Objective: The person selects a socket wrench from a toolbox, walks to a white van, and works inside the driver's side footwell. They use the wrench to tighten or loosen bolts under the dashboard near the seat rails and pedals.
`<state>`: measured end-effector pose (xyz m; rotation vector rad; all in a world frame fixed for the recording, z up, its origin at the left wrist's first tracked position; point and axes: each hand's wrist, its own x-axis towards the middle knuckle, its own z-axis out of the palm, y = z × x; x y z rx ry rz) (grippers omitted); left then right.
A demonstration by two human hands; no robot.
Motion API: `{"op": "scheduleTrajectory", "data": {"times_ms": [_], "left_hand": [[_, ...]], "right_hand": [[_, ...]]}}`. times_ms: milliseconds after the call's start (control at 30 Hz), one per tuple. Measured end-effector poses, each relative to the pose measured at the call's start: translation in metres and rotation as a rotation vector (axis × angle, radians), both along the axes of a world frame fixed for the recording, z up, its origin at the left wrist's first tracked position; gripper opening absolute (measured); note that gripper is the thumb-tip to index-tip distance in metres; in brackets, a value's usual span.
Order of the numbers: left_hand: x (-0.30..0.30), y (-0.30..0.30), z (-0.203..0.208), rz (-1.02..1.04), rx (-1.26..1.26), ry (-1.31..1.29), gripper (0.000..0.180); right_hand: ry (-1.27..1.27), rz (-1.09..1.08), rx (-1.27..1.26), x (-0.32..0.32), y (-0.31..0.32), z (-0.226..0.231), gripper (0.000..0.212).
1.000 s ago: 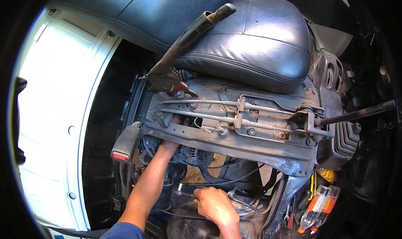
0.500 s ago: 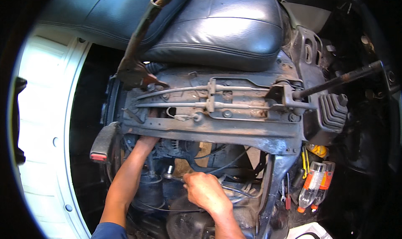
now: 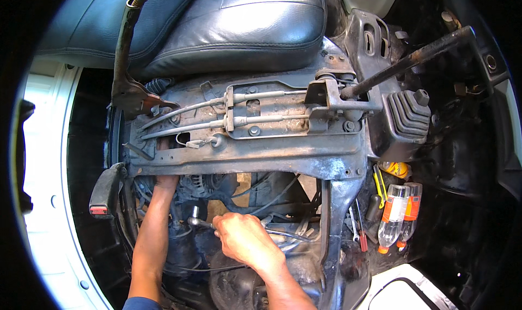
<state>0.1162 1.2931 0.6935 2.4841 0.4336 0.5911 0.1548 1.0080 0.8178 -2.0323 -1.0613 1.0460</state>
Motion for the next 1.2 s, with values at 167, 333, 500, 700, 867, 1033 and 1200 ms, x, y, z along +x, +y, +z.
{"op": "scheduleTrajectory", "data": {"times_ms": [167, 333, 500, 700, 867, 1033, 1200], "left_hand": [[-0.016, 0.017, -0.019, 0.006, 0.117, 0.11, 0.057], [-0.025, 0.024, -0.044, 0.099, 0.045, 0.056, 0.059], [-0.033, 0.02, -0.05, 0.122, 0.11, 0.073, 0.059], [-0.031, 0.024, -0.05, 0.117, 0.143, 0.09, 0.059], [-0.028, 0.03, -0.055, 0.109, 0.177, 0.099, 0.059], [-0.032, 0.031, -0.061, 0.111, 0.229, 0.115, 0.059], [-0.031, 0.04, -0.071, 0.109, 0.28, 0.124, 0.059]], "right_hand": [[0.037, -0.073, 0.147, 0.005, -0.001, 0.002, 0.018], [0.053, -0.159, 0.214, 0.008, -0.003, 0.004, 0.02], [0.032, -0.194, 0.252, 0.009, -0.004, 0.007, 0.022], [0.032, -0.206, 0.264, 0.01, -0.005, 0.006, 0.02], [0.051, -0.211, 0.263, 0.01, -0.007, 0.003, 0.015], [0.04, -0.23, 0.283, 0.008, -0.007, 0.002, 0.016], [0.04, -0.256, 0.306, 0.006, -0.007, -0.001, 0.014]]}}
